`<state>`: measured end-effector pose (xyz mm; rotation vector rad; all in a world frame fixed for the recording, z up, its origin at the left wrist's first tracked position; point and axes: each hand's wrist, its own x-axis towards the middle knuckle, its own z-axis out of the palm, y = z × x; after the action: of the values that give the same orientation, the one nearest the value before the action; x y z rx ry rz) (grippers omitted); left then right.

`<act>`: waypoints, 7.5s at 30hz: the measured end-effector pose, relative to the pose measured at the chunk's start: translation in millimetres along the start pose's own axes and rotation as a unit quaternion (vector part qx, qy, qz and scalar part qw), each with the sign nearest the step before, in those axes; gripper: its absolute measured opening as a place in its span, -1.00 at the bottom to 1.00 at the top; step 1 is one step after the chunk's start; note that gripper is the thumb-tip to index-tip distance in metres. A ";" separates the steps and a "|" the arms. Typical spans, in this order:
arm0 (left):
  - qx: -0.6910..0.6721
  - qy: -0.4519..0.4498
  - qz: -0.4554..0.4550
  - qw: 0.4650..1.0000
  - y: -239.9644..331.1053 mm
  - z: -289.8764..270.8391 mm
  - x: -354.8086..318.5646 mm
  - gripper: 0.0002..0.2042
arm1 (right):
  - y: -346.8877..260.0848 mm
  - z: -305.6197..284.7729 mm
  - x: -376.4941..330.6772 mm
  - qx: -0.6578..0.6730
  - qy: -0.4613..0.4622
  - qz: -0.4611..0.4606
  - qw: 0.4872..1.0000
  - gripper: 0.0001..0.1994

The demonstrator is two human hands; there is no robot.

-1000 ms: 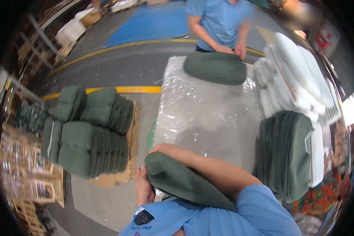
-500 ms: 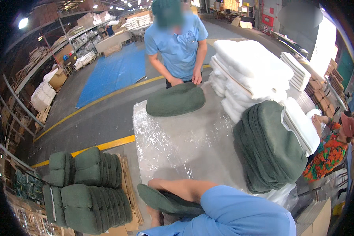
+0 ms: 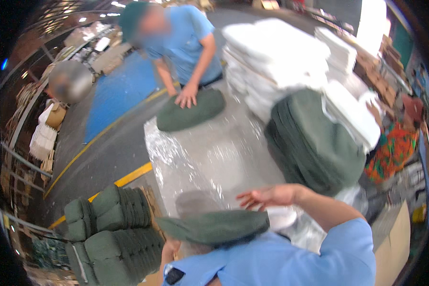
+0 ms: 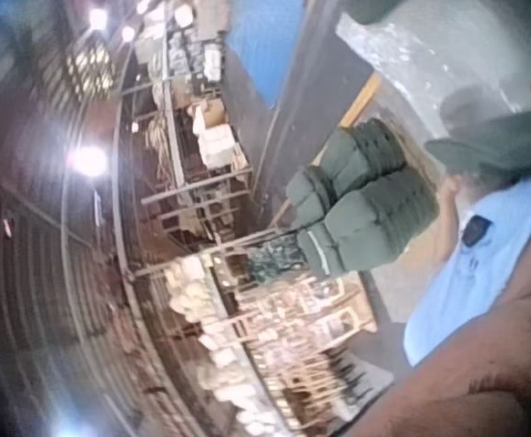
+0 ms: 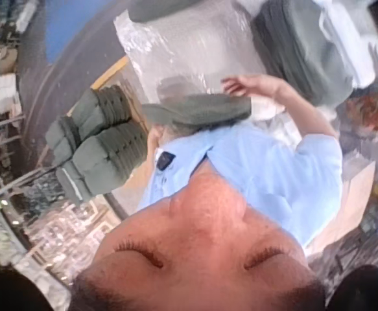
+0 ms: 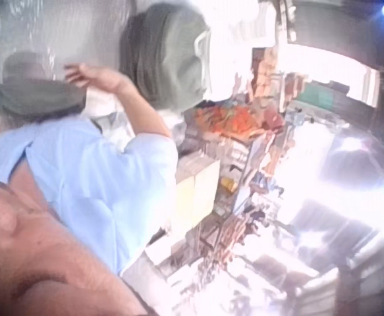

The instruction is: The person inserts white foam inserts into green fabric cushion covers on a work table, then folds and secures the covers. The person handles multiple cushion covers and foam inserts, stacking finished items on the table.

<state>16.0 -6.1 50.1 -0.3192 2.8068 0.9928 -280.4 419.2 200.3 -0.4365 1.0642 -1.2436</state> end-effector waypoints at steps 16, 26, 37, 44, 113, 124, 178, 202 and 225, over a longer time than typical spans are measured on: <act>-0.462 -0.170 -0.175 0.853 66.8 -10.9 45.2 -0.42 | 14.0 72.7 -8.5 -0.295 0.426 -0.296 0.802 -0.76; -0.435 -0.174 -0.151 0.871 56.9 2.6 44.3 -0.42 | 62.1 102.2 -13.7 -0.244 0.505 -0.318 0.765 -0.65; -0.448 -0.136 -0.080 0.880 77.8 5.3 30.0 -0.46 | 116.8 81.2 -28.7 -0.493 0.516 -0.143 0.685 -0.25; -0.389 -0.089 -0.124 0.909 100.1 19.7 6.3 -0.53 | 137.1 59.5 -39.2 -0.561 0.497 -0.239 0.617 -0.43; -0.236 -0.695 0.253 0.630 385.7 -56.7 85.6 -0.66 | 157.0 132.7 -96.1 -0.308 0.593 -0.222 0.710 -0.76; -0.100 -0.735 0.337 0.579 414.0 -49.3 76.8 -0.62 | 180.2 155.4 -51.5 0.138 0.367 -0.176 0.903 -0.55; -0.069 -0.587 0.011 0.806 421.6 -16.2 78.6 -0.73 | 206.2 171.7 -48.5 0.052 0.564 -0.352 0.745 -0.83; -0.075 -0.725 -0.106 0.677 400.6 58.4 146.6 -0.68 | 198.2 158.8 -35.7 -0.066 0.632 -0.288 0.716 -0.86; 0.111 -0.662 0.331 0.664 425.6 83.6 151.4 -0.74 | 210.8 160.0 -33.8 0.053 0.650 -0.279 0.704 -0.82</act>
<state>-230.0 347.0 210.7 1.0924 1.5109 0.4936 -29.8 475.6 128.3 0.3906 2.1107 -2.2467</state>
